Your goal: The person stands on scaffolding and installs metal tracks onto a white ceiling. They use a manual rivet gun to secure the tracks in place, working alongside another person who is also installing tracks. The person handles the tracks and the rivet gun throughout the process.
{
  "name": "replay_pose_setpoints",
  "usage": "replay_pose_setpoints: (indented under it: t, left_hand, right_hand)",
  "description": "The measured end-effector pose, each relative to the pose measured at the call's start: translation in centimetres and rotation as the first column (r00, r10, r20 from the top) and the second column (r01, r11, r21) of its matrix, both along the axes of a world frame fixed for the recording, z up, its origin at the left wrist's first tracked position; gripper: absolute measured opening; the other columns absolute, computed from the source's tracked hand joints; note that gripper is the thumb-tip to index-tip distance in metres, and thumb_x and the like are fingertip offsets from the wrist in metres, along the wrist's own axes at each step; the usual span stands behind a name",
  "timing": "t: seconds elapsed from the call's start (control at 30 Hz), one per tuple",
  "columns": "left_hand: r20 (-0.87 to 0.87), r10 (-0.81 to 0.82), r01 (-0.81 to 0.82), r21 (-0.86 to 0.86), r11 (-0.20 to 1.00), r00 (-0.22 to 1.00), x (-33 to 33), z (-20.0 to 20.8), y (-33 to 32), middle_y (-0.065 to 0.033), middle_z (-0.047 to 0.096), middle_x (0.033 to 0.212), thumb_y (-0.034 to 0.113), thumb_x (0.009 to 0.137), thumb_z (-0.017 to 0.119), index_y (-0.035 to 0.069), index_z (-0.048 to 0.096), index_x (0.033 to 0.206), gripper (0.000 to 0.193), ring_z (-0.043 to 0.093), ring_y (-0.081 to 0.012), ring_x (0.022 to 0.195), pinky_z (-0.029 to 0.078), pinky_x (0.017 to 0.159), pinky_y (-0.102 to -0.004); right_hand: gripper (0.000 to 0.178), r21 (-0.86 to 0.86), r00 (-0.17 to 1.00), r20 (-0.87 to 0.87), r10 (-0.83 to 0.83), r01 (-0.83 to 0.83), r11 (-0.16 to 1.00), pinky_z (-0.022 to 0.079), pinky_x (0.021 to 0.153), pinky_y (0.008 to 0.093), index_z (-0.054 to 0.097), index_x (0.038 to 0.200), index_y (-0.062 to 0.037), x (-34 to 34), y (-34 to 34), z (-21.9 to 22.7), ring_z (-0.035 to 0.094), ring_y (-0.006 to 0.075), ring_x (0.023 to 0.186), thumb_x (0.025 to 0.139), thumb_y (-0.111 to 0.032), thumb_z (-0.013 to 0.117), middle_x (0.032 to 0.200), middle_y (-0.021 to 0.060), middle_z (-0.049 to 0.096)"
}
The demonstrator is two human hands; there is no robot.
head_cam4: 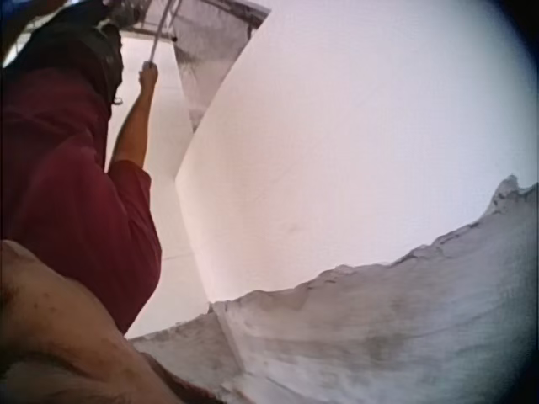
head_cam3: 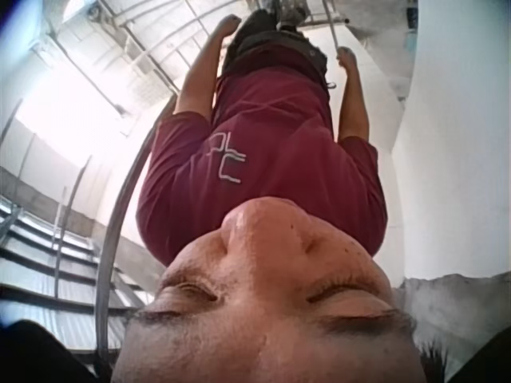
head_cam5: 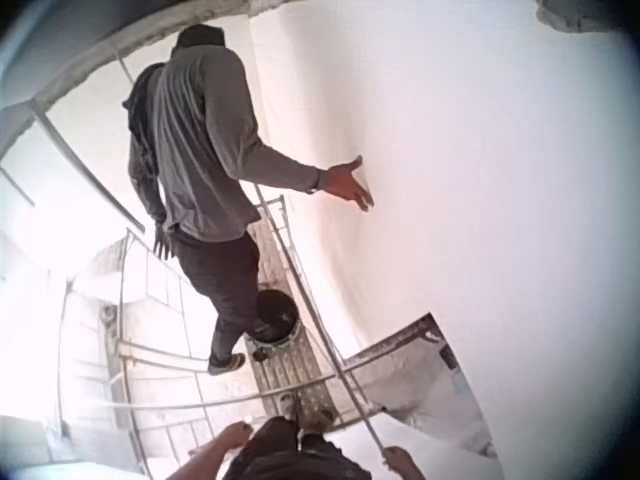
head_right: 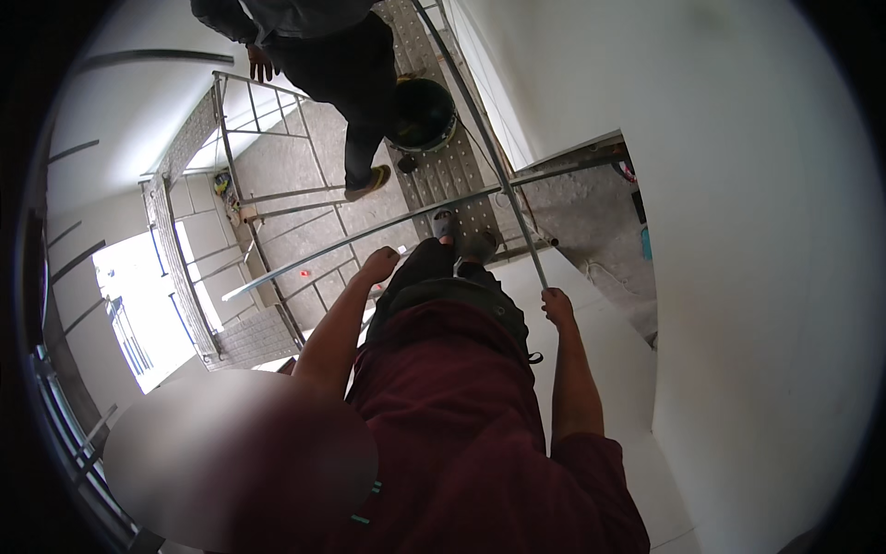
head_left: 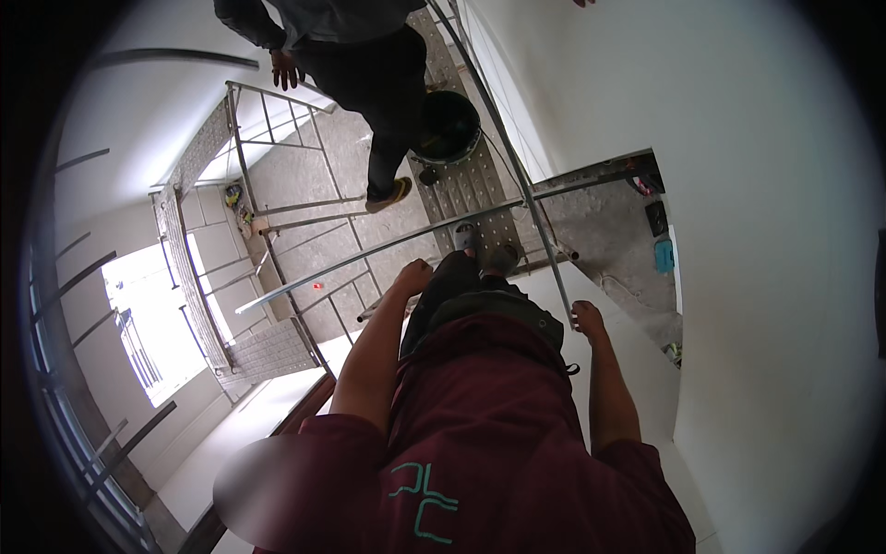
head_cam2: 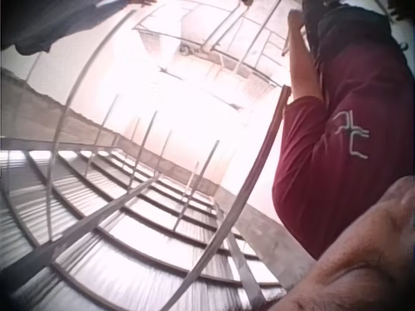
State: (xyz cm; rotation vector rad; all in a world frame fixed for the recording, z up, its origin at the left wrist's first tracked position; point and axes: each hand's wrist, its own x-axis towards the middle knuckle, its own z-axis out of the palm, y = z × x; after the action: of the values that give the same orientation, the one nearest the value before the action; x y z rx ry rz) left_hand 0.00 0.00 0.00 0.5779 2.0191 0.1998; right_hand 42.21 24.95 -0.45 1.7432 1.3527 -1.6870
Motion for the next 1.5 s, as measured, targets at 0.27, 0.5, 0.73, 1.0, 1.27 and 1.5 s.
replay_pose_setpoints:
  t: [0.27,0.5,0.73,1.0,1.27,1.5]
  left_hand:
    - [0.116,0.009,0.000,-0.082,0.997,0.993,2.1,-1.7,0.1,-0.0238,0.064,0.115,0.036,0.088,0.052,0.002,0.065,0.111,0.043,0.060,-0.0370,0.112,0.045,0.098,-0.0453]
    - [0.188,0.030,-0.017,-0.071,0.997,0.982,2.8,-1.8,2.2,-0.0236,0.064,0.116,0.037,0.089,0.054,0.004,0.062,0.116,0.043,0.059,-0.0378,0.113,0.045,0.098,-0.0461]
    - [0.217,0.025,0.018,-0.191,0.981,0.976,1.9,-5.6,1.1,-0.0221,0.060,0.125,0.039,0.089,0.055,0.005,0.058,0.123,0.049,0.056,-0.0370,0.119,0.044,0.100,-0.0477]
    - [0.265,0.186,-0.069,-0.396,0.916,0.946,3.8,-8.4,-2.2,-0.0242,0.055,0.132,0.055,0.086,0.058,-0.005,0.048,0.135,0.078,0.052,-0.0358,0.126,0.041,0.106,-0.0441]
    - [0.592,0.313,-0.052,-0.415,0.908,0.743,7.0,-12.0,-1.4,-0.0271,0.051,0.135,0.064,0.080,0.062,-0.008,0.052,0.130,0.089,0.050,-0.0372,0.127,0.040,0.106,-0.0415]
    - [0.259,0.599,-0.354,-0.607,0.711,0.758,9.1,-10.2,0.7,-0.0318,0.044,0.139,0.058,0.072,0.072,-0.009,0.036,0.139,0.101,0.052,-0.0422,0.124,0.044,0.104,-0.0443]
  right_hand:
    - [0.046,-0.032,0.995,0.078,0.064,-0.062,0.998,0.053,0.069,0.0381,0.055,0.127,-0.0055,-0.3,-1.6,2.9,0.065,0.0236,0.088,0.091,-0.034,0.052,0.110,0.0106,0.064]
    - [0.043,-0.046,0.977,0.157,0.148,-0.142,0.989,0.052,0.068,0.0367,0.056,0.126,-0.0076,-2.2,0.1,1.9,0.065,0.0199,0.084,0.091,-0.032,0.054,0.107,0.0074,0.065]
    - [0.042,0.056,0.983,0.054,0.178,-0.181,0.982,0.049,0.062,0.0297,0.058,0.125,-0.0068,-8.2,2.0,1.3,0.063,0.0153,0.081,0.090,-0.031,0.058,0.101,0.0051,0.066]
    - [0.071,-0.065,0.807,0.144,0.573,-0.570,0.819,0.036,0.108,0.0401,0.043,0.138,0.0050,-14.8,-1.3,0.6,0.048,0.0385,0.128,0.090,-0.045,0.057,0.135,0.0290,0.050]
    - [0.057,-0.175,0.572,0.037,0.820,-0.804,0.569,0.045,0.099,0.0416,0.054,0.128,0.0030,-19.6,2.4,-4.2,0.058,0.0374,0.116,0.087,-0.037,0.060,0.123,0.0252,0.060]
    - [0.044,0.160,0.491,0.109,0.864,-0.867,0.473,0.049,0.088,0.0445,0.060,0.119,-0.0044,-32.6,7.5,-11.3,0.063,0.0385,0.103,0.088,-0.035,0.060,0.105,0.0217,0.067]
